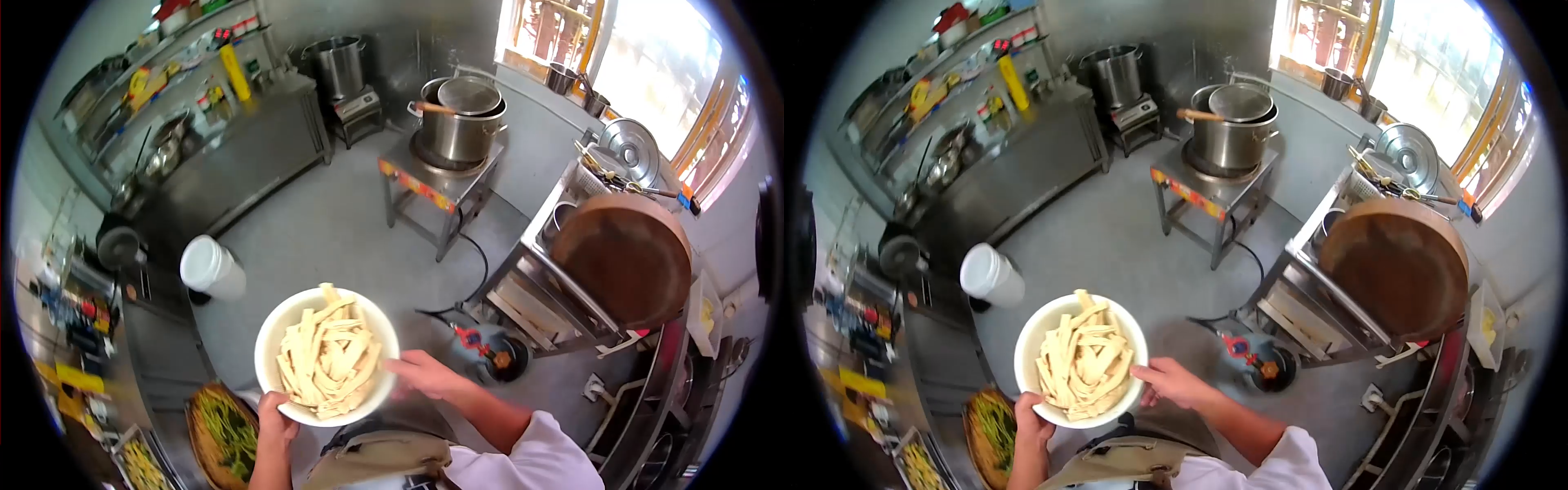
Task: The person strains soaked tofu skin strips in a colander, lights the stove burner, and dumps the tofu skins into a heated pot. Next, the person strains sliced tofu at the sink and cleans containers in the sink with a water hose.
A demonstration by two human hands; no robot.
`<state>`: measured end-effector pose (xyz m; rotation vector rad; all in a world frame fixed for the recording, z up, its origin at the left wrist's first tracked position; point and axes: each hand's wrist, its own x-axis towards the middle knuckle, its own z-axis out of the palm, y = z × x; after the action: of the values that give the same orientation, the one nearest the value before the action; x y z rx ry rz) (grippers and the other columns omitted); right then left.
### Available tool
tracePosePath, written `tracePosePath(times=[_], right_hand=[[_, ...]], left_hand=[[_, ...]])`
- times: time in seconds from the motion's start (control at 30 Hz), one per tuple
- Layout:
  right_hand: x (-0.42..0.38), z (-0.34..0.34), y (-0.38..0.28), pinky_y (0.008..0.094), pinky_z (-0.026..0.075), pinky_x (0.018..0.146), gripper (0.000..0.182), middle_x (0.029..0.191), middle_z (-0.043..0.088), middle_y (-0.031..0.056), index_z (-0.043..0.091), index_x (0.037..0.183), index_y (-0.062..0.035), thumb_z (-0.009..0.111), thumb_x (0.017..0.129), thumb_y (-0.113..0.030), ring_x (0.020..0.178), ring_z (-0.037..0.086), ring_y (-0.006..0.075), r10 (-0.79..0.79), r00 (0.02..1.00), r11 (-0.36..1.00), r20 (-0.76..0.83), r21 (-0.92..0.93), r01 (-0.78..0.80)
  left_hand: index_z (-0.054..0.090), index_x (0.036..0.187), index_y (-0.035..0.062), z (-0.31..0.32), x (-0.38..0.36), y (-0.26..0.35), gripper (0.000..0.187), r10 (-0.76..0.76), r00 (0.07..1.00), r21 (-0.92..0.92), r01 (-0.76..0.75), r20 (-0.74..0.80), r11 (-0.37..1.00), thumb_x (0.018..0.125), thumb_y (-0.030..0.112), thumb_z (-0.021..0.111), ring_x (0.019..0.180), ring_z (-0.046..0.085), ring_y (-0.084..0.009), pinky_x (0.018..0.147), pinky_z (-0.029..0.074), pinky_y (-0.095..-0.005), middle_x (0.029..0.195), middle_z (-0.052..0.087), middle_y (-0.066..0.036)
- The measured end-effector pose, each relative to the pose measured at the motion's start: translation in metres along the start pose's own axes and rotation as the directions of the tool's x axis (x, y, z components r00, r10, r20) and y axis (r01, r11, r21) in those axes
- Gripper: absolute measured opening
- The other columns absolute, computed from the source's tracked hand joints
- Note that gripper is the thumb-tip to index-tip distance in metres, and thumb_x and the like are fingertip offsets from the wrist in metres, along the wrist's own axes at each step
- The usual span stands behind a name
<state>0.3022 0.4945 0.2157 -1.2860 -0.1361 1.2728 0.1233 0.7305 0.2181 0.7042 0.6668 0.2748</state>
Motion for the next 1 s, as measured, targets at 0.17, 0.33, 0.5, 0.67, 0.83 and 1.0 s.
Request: tracePosePath(times=[0.17,0.33,0.5,0.67,0.83,1.0], right_hand=[[0.107,-0.06,-0.104,0.0339,0.05,0.066,0.049,0.107,0.062,0.015,0.052,0.115,-0.0013,0.047,0.094,-0.045,0.072,0.061,0.0211,-0.112,0.991,0.934,-0.073,0.332,0.13],[0.215,-0.166,-0.218,0.0351,0.048,0.063,0.043,0.094,0.066,0.0126,0.053,0.106,-0.0039,0.047,0.094,-0.045,0.068,0.059,0.0205,-0.31,0.902,0.758,-0.3,0.495,0.425],[0.311,-0.283,-0.334,0.0422,0.048,0.083,0.072,0.107,0.058,0.0198,0.048,0.114,0.0065,0.047,0.088,-0.06,0.094,0.058,0.0301,-0.423,0.815,0.331,-0.397,0.769,0.546],[0.338,-0.358,-0.419,0.0397,0.053,0.076,0.06,0.097,0.059,0.0176,0.044,0.113,0.0087,0.052,0.089,-0.046,0.082,0.06,0.0311,-0.334,0.774,0.225,-0.538,0.752,0.62],[0.245,-0.364,-0.439,0.0222,0.043,0.043,0.007,0.064,0.047,0.0008,0.046,0.085,0.0,0.051,0.084,-0.003,0.049,0.046,0.0099,-0.125,0.812,0.489,-0.57,0.677,0.55],[0.22,-0.338,-0.452,0.0297,0.042,0.045,0.016,0.077,0.052,0.0073,0.047,0.094,0.0003,0.052,0.08,0.002,0.054,0.048,0.0141,-0.066,0.608,0.731,-0.791,0.376,0.57]], left_hand=[[0.043,0.127,-0.0073,0.062,0.097,0.086,0.064,0.115,0.993,0.072,-0.115,-0.004,0.991,0.065,0.01,0.047,0.111,0.055,-0.0328,0.099,0.042,-0.0416,0.122,0.055,-0.019],[0.041,0.129,-0.0066,0.133,0.226,0.15,0.067,0.133,0.985,0.12,-0.146,0.11,0.982,0.065,0.011,0.046,0.112,0.054,-0.0326,0.099,0.042,-0.0415,0.124,0.054,-0.018],[0.04,0.13,-0.0068,0.207,0.4,0.191,0.068,0.086,0.966,0.11,-0.116,0.245,0.987,0.066,0.013,0.046,0.114,0.052,-0.0324,0.101,0.039,-0.0408,0.126,0.052,-0.019],[0.039,0.129,-0.0113,0.311,0.554,0.23,0.067,0.023,0.947,0.186,-0.087,0.319,0.979,0.066,0.011,0.047,0.112,0.054,-0.0334,0.098,0.043,-0.0407,0.124,0.053,-0.022],[0.041,0.126,-0.0126,0.442,0.667,0.251,0.06,-0.005,0.873,0.292,-0.157,0.488,0.943,0.069,0.004,0.045,0.107,0.058,-0.0301,0.093,0.047,-0.0373,0.12,0.055,-0.022],[0.051,0.111,-0.0113,0.59,0.721,0.218,0.041,0.033,0.827,0.431,-0.326,0.561,0.841,0.071,-0.001,0.047,0.087,0.062,-0.022,0.077,0.051,-0.0321,0.099,0.061,-0.016]])
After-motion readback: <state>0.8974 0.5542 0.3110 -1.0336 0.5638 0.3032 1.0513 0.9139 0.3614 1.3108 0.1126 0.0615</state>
